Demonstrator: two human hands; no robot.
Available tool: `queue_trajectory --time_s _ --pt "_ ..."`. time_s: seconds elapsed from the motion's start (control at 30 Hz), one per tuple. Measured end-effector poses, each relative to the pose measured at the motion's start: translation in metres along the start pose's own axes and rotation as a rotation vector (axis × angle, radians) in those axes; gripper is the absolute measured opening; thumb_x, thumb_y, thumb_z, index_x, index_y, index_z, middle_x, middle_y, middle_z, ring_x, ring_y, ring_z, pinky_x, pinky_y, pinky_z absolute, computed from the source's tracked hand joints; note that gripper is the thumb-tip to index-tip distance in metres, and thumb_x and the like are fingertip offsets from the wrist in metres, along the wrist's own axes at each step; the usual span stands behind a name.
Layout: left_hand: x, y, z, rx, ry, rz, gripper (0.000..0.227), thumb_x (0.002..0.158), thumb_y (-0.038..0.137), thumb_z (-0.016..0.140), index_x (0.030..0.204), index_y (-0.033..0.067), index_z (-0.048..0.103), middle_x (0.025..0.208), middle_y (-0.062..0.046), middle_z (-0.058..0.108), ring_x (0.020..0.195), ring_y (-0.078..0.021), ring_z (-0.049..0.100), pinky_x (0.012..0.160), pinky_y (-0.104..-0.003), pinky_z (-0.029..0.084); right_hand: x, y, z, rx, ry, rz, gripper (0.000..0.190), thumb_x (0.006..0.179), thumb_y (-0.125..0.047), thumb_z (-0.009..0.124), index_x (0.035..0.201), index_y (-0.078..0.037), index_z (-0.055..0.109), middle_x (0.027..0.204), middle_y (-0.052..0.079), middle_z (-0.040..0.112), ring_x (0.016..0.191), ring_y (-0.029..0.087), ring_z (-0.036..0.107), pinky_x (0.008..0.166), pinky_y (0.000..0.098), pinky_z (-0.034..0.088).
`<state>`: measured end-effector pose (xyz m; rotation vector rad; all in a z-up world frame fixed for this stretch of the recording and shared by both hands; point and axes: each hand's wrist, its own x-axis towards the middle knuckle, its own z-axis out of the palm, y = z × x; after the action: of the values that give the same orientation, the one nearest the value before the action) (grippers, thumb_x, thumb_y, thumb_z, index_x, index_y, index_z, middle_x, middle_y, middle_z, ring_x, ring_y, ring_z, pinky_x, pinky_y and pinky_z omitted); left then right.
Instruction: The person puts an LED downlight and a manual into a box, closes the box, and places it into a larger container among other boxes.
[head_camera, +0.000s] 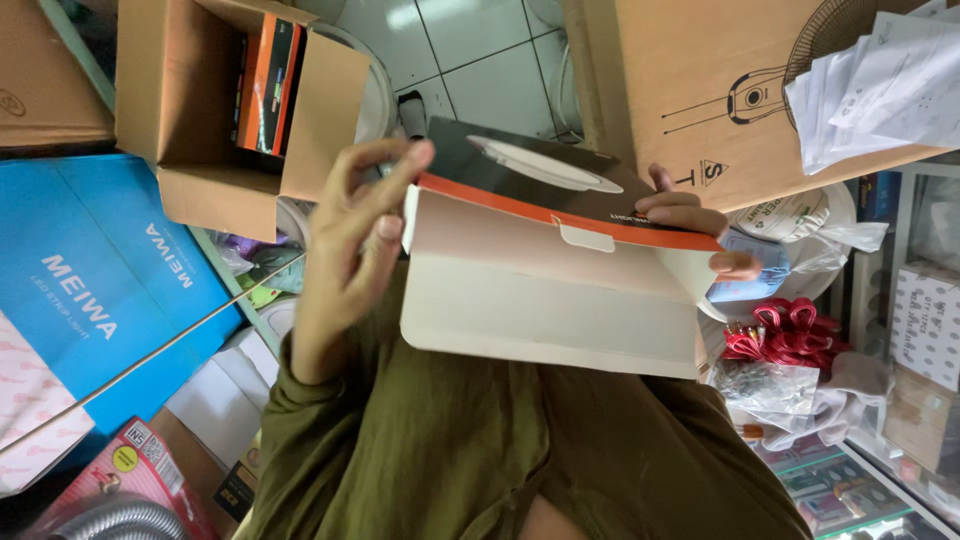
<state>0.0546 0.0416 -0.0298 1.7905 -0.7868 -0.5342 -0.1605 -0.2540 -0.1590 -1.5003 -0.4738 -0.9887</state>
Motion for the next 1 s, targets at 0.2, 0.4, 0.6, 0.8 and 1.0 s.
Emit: queue_trajectory --time_s 0.2,0.4,0.6,0.8,1.0 --pt "0.024 -0.043 0.051 -0.242 0.093 0.58 0.074 0.109 0.061 0.015 0.102 -0.002 0.053 0.108 -0.027 0.067 0.107 -0.052 0.064 0.103 -0.065 0.043 -0.009 0.0 -0.02 0.187 -0.063 0.16 0.03 0.108 -0.036 0.043 0.137 -0.027 0.044 0.123 0.03 0.057 0.115 0.049 0.061 0.12 0.0787 0.026" --pt "0.02 -0.101 0.085 -0.358 0.367 0.703 0.089 0.098 0.076 0.008 0.09 0.0037 0.059 0.091 -0.019 0.07 0.086 -0.0346 0.068 0.084 -0.048 0.05 0.009 0.01 0.003 -0.07 -0.043 0.22 0.046 0.105 -0.036 0.051 0.148 -0.022 0.044 0.145 0.031 0.048 0.132 0.046 0.053 0.122 0.0657 0.029" --pt "0.024 -0.112 0.052 -0.227 0.523 0.633 0.092 0.094 0.081 0.019 0.096 -0.0022 0.056 0.094 -0.021 0.063 0.084 -0.0345 0.061 0.082 -0.046 0.057 0.035 -0.027 -0.011 -0.546 -0.054 0.522 0.043 0.102 -0.014 0.065 0.145 -0.013 0.058 0.155 0.022 0.046 0.148 0.04 0.044 0.126 0.055 0.032" --pt "0.035 -0.101 0.041 -0.09 0.363 0.651 0.084 0.104 0.07 0.021 0.104 -0.0052 0.058 0.095 -0.024 0.068 0.086 -0.0358 0.066 0.082 -0.047 0.052 0.05 -0.046 -0.008 -0.422 -0.137 0.513 0.021 0.094 -0.007 0.063 0.113 -0.011 0.072 0.145 0.017 0.061 0.141 0.036 0.055 0.123 0.0551 0.042" --pt "0.044 -0.085 0.045 -0.141 0.391 0.783 0.081 0.105 0.067 0.021 0.1 -0.0057 0.058 0.088 -0.025 0.067 0.077 -0.036 0.066 0.076 -0.046 0.052 0.079 -0.04 0.046 -0.478 -0.444 0.691 0.04 0.078 0.0 0.084 0.116 -0.006 0.072 0.147 0.022 0.057 0.137 0.036 0.06 0.107 0.0387 0.056"
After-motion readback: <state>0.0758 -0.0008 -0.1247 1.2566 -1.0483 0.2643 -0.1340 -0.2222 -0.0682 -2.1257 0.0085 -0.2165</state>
